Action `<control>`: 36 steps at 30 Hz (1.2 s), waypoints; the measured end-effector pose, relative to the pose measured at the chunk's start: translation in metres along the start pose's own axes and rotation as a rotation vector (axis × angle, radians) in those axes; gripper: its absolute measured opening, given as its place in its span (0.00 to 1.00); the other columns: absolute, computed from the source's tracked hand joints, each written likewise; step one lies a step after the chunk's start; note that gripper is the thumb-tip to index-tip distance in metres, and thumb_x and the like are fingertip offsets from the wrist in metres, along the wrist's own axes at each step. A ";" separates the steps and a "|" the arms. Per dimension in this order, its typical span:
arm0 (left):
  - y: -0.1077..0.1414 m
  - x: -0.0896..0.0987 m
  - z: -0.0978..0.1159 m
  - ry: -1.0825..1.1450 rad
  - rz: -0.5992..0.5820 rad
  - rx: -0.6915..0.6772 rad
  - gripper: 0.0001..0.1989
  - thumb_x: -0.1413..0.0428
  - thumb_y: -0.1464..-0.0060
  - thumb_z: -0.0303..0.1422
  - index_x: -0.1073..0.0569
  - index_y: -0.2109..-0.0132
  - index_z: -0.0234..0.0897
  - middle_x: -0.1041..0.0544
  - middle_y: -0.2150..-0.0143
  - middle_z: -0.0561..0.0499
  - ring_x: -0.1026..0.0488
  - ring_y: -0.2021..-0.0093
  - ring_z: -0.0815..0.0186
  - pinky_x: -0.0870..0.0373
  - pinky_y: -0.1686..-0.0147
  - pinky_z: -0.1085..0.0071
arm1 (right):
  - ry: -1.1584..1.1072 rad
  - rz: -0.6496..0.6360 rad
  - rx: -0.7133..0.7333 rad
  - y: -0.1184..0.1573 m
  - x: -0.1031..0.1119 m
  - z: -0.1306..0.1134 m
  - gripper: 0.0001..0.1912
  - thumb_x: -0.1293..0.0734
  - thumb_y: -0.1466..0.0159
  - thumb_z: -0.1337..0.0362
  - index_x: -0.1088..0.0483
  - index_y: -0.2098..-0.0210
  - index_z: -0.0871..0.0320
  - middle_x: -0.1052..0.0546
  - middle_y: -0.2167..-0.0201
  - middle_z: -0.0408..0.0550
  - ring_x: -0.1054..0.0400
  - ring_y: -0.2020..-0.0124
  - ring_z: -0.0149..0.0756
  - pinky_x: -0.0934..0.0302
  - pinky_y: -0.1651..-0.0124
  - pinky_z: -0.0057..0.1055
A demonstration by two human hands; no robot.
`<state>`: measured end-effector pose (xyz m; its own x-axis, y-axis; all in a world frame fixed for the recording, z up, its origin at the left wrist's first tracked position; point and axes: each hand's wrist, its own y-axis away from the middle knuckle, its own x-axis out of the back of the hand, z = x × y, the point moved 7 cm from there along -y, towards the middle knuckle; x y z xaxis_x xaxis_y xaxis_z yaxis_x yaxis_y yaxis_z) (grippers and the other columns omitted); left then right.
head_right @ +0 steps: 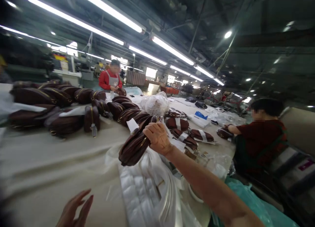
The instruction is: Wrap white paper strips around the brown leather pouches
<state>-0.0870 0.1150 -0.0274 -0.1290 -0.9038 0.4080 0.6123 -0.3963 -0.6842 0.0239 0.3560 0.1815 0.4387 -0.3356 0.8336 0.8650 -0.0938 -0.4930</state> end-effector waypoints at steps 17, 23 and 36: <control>-0.003 0.151 0.105 -0.298 -0.559 -0.313 0.17 0.49 0.40 0.30 0.34 0.44 0.39 0.29 0.46 0.45 0.35 0.42 0.59 0.40 0.43 0.56 | -0.664 0.174 0.796 0.068 0.053 -0.233 0.16 0.44 0.32 0.70 0.34 0.48 0.52 0.24 0.58 0.47 0.30 0.55 0.33 0.36 0.53 0.32; 0.007 0.145 0.099 -0.268 -0.415 -0.340 0.09 0.53 0.38 0.31 0.29 0.57 0.35 0.27 0.60 0.46 0.31 0.61 0.65 0.33 0.59 0.68 | -0.642 0.145 0.348 0.118 0.065 -0.227 0.20 0.37 0.36 0.61 0.35 0.46 0.60 0.25 0.61 0.56 0.31 0.61 0.43 0.33 0.61 0.40; 0.038 0.118 0.157 -0.610 -0.273 -0.382 0.14 0.56 0.38 0.25 0.34 0.48 0.27 0.30 0.54 0.42 0.34 0.55 0.57 0.36 0.57 0.61 | -0.641 0.187 0.382 0.113 0.025 -0.206 0.15 0.37 0.37 0.67 0.34 0.50 0.57 0.28 0.58 0.54 0.34 0.54 0.43 0.36 0.54 0.41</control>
<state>0.0438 0.0188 0.0895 0.2835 -0.5607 0.7780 0.2943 -0.7212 -0.6270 0.0827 0.1438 0.0955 0.5402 0.3061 0.7839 0.7357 0.2804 -0.6165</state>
